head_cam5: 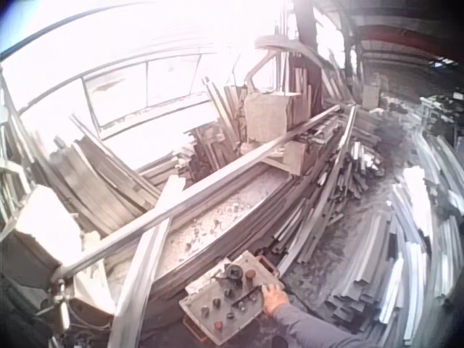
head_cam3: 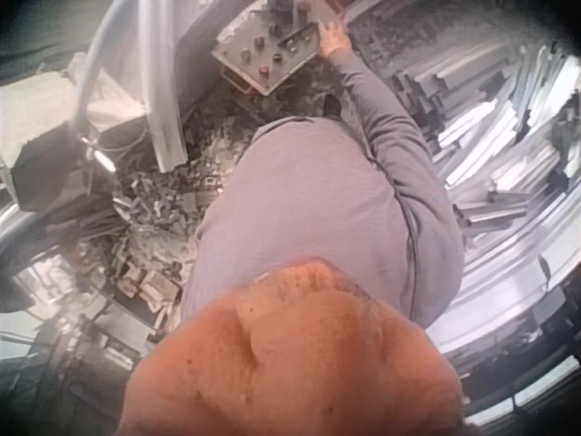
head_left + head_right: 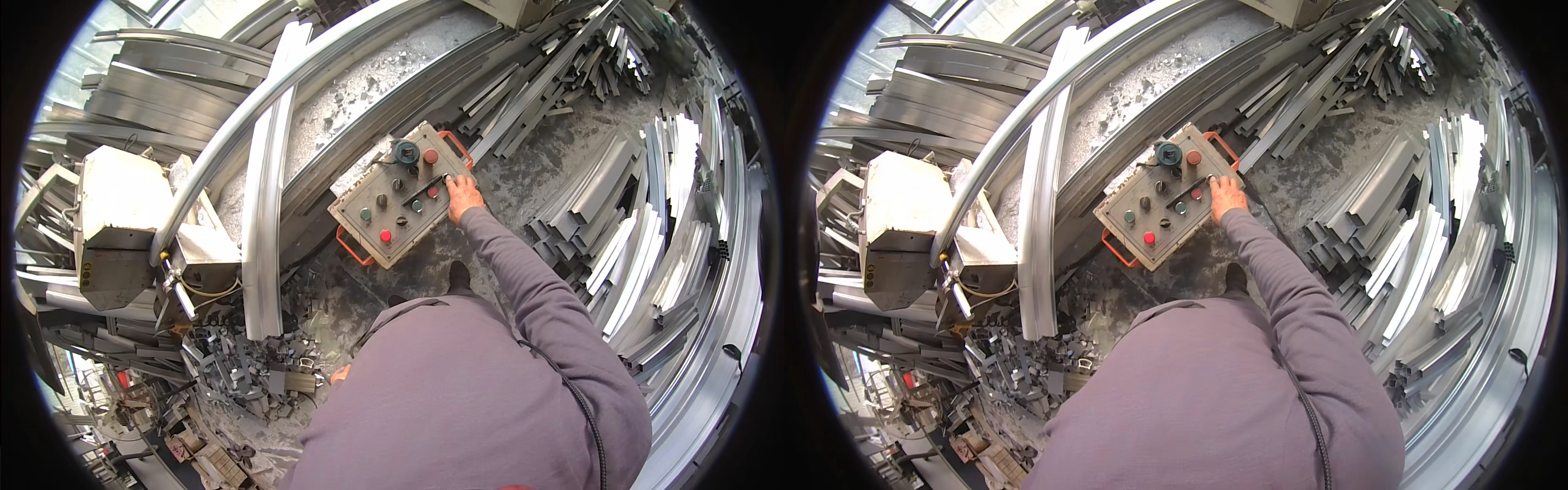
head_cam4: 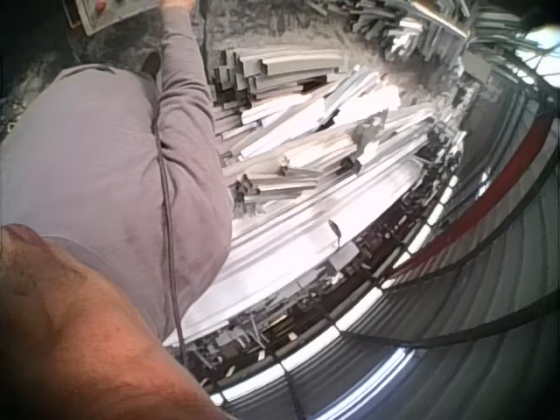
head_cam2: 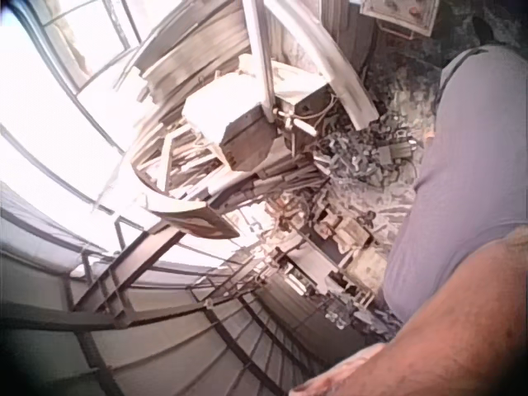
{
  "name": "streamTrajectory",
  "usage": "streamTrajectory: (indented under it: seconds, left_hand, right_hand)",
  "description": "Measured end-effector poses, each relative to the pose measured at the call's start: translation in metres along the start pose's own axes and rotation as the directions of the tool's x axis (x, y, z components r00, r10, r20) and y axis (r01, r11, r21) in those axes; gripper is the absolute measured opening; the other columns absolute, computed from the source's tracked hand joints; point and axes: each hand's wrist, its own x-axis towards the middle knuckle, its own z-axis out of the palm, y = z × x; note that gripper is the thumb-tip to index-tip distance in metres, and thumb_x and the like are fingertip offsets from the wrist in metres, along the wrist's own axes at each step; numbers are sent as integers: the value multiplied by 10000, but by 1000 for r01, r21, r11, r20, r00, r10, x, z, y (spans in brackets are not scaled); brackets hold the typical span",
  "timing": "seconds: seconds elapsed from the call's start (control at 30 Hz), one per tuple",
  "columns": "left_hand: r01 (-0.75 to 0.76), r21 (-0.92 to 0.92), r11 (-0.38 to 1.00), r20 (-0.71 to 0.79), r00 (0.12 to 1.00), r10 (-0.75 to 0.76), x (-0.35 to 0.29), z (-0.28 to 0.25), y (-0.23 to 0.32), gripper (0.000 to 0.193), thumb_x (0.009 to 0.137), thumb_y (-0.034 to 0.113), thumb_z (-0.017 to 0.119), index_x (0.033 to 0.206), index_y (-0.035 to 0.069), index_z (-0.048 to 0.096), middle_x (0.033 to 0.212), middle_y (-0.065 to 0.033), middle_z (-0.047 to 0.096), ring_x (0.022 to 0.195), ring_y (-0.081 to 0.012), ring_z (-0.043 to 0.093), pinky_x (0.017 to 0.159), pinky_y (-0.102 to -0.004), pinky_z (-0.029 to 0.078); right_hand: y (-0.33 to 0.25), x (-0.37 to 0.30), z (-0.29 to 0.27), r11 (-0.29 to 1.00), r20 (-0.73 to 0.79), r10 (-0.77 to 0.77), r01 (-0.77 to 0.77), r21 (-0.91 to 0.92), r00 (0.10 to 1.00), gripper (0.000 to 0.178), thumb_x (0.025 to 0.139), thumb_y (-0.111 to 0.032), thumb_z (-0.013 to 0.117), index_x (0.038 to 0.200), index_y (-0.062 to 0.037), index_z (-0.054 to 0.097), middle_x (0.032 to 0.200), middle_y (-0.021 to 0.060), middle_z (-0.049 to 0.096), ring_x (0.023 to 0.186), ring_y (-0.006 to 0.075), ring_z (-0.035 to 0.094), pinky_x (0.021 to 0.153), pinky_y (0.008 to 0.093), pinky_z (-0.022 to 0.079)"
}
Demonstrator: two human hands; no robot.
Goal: The person loads long metal profiles into a cutting machine, operates the controls to cut them, marks the cut pieces with a marker, and stacks them. The person repeats this cycle multiple times, handling each profile individually and organizing the cut pieces on the floor.
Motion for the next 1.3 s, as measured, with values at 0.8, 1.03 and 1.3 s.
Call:
streamTrajectory:
  seconds: [0.8, 1.03, 1.3]
  left_hand:
    - [-237, -320, 917, 33, 965, 261, 31, 9, 46, 434, 966, 308, 848, 1279, 16, 777, 1192, -139, 802, 1004, -243, 773, 855, -376, 636]
    - [-194, -216, 957, -33, 981, 191, 35, 25, 29, 445, 964, 339, 846, 1274, 24, 787, 1202, -131, 808, 1052, -234, 763, 923, -372, 611]
    - [-360, -307, 881, -49, 931, 363, 45, 28, 79, 459, 962, 374, 843, 1267, 34, 797, 1215, -122, 814, 1106, -224, 752, 1000, -367, 582]
  right_hand:
    - [-31, 11, -55, 987, 449, 160, -139, -80, 879, 796, 1016, -179, 560, 1740, -63, 250, 1365, 204, 739, 1254, 350, 724, 1050, 467, 572]
    - [-27, 9, -50, 990, 410, 139, -139, -32, 901, 926, 889, -165, 675, 1717, -27, 283, 1302, 233, 754, 1210, 371, 737, 1013, 474, 582]
    - [-27, 10, -53, 988, 439, 150, -147, -40, 886, 934, 897, -174, 663, 1726, -34, 258, 1307, 238, 751, 1207, 383, 735, 1000, 482, 583]
